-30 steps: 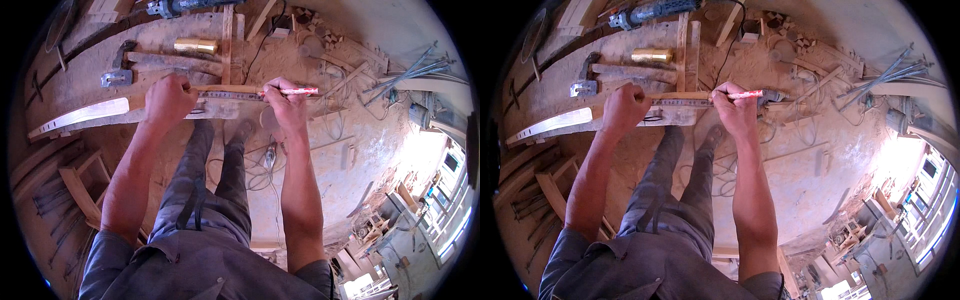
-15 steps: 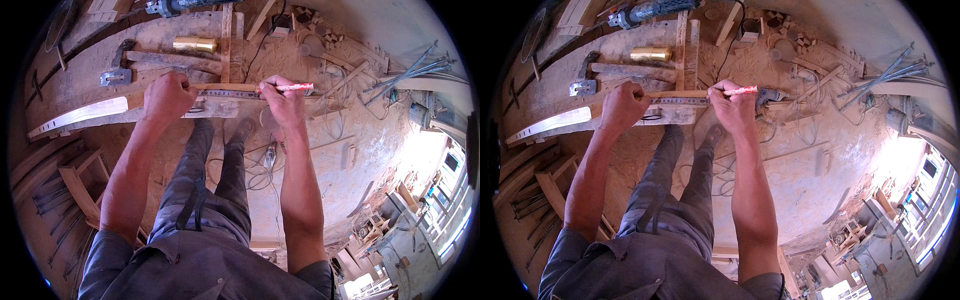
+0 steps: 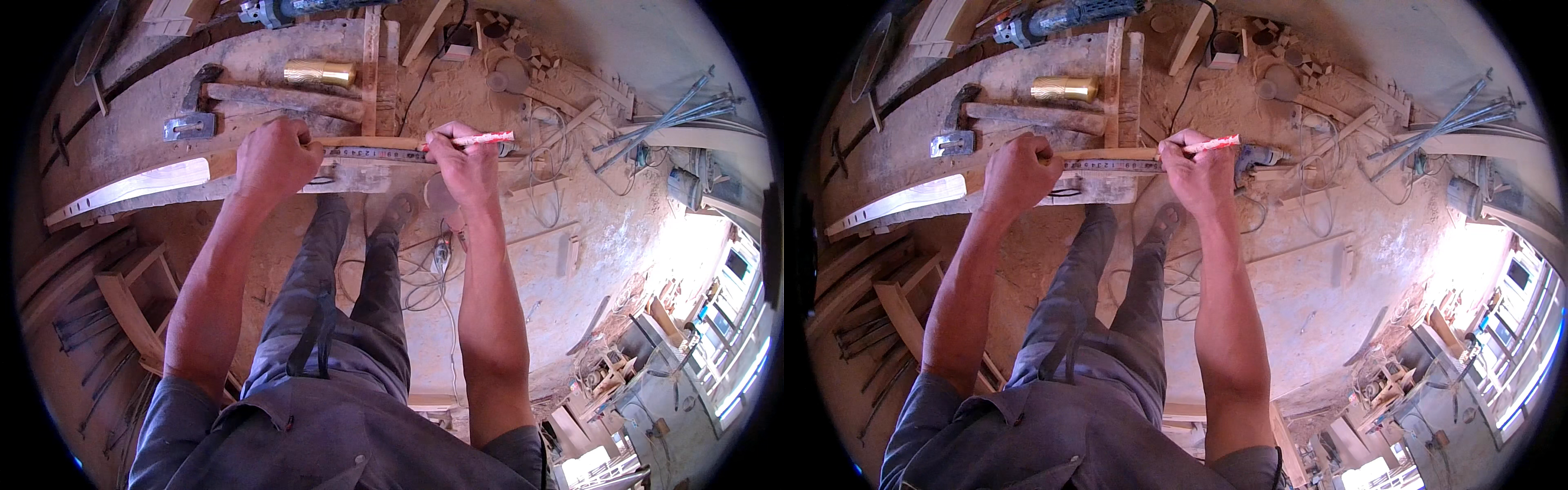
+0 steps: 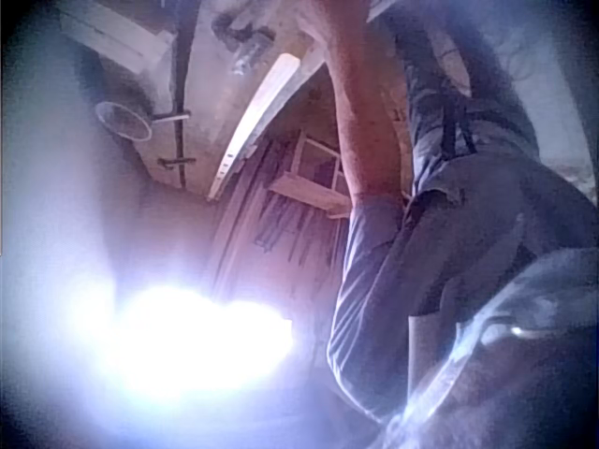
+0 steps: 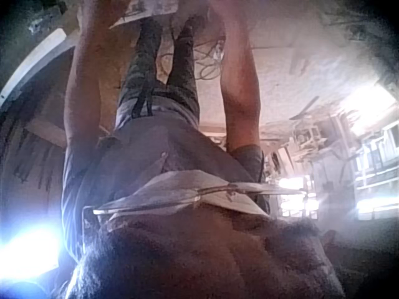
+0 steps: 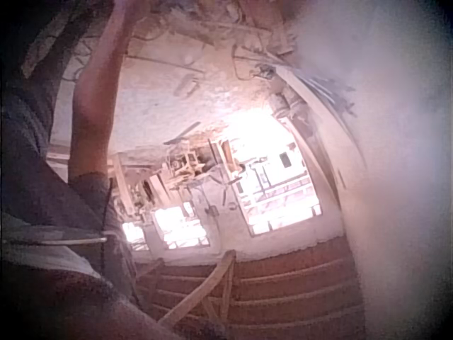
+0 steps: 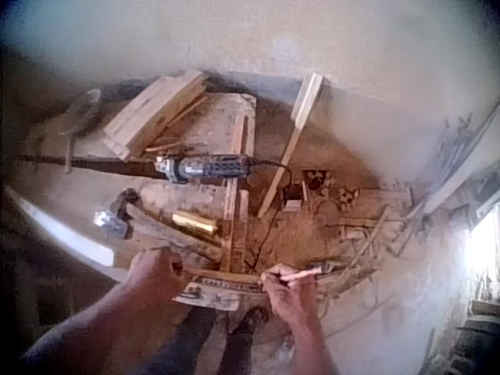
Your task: The person uses an angle grinder to shape a long wooden piece on a workbench, then measures and marks it with a tape measure and pencil. The person also briefly handles a brass fitting.
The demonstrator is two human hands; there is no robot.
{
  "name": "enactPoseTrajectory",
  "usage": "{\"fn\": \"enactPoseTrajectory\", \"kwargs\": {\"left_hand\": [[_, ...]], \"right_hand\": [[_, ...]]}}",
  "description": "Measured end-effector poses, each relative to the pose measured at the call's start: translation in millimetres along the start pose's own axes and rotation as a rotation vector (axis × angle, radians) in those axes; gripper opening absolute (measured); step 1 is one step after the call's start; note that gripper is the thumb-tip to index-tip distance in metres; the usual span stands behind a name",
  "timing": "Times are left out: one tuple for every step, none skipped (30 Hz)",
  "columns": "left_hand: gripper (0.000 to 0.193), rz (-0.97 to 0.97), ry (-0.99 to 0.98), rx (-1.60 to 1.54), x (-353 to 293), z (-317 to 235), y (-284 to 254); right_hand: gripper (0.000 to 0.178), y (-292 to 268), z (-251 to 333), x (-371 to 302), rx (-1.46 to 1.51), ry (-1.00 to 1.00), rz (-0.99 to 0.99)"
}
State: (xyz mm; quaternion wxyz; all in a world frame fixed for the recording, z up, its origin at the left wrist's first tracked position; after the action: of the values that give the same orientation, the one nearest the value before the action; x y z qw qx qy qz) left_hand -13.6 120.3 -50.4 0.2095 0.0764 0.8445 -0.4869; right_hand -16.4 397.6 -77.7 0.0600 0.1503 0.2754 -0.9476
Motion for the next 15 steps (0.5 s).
{"fn": "enactPoseTrajectory", "kwargs": {"left_hand": [[0.024,-0.004,0.007,0.002,0,0,0],[0.024,-0.009,0.015,0.004,0,-1,0],[0.023,-0.017,0.042,-0.016,-1,-1,-1],[0.022,-0.027,0.069,-0.035,-1,-1,-1],[0.021,-0.037,0.097,-0.055,-2,1,-2],[0.02,-0.045,0.137,-0.104,-5,2,-3],[0.019,-0.051,0.176,-0.153,-8,4,-4],[0.018,-0.058,0.216,-0.202,-11,4,-4],[0.018,-0.06,0.239,-0.209,-11,3,-4],[0.018,-0.063,0.263,-0.216,-12,2,-4],[0.018,-0.065,0.286,-0.223,-13,0,-5],[0.017,-0.058,0.284,-0.221,-14,0,-6],[0.017,-0.052,0.279,-0.219,-14,-1,-7],[0.017,-0.046,0.274,-0.218,-15,-1,-8],[0.016,-0.038,0.313,-0.246,-15,-1,-9]], "right_hand": [[0.015,0,0,0,0.007,0.0,-0.006],[0.015,0,1,-1,0.004,0.001,-0.003],[0.015,0,2,-1,0.001,0.002,-0.001],[0.016,-1,3,-1,-0.002,0.003,0.0],[0.016,1,2,-1,0.033,0.025,0.016],[0.016,2,0,0,0.069,0.047,0.033],[0.016,4,0,0,0.104,0.07,0.049],[0.016,3,2,0,0.085,0.07,0.047],[0.015,0,5,-1,0.065,0.07,0.044],[0.015,-3,7,-1,0.047,0.069,0.042],[0.015,-2,5,0,0.108,0.076,0.043],[0.016,-2,0,1,0.169,0.084,0.044],[0.016,-2,-2,3,0.229,0.09,0.048],[0.016,-5,-7,2,0.275,0.129,0.039],[0.016,-10,-11,1,0.321,0.168,0.03]]}}
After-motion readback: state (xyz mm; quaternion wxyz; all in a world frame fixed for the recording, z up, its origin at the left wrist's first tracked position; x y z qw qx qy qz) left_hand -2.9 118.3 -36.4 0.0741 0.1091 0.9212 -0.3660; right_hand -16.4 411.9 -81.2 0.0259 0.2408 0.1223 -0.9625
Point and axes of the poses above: each hand's wrist, its own x-axis towards the middle knuckle, its own y-axis out of the palm, z = x × y, the point moved 10 cm from there along x, towards the middle knuckle, and after that the axes turned 9 degrees about -x, right-handed, at the moved point
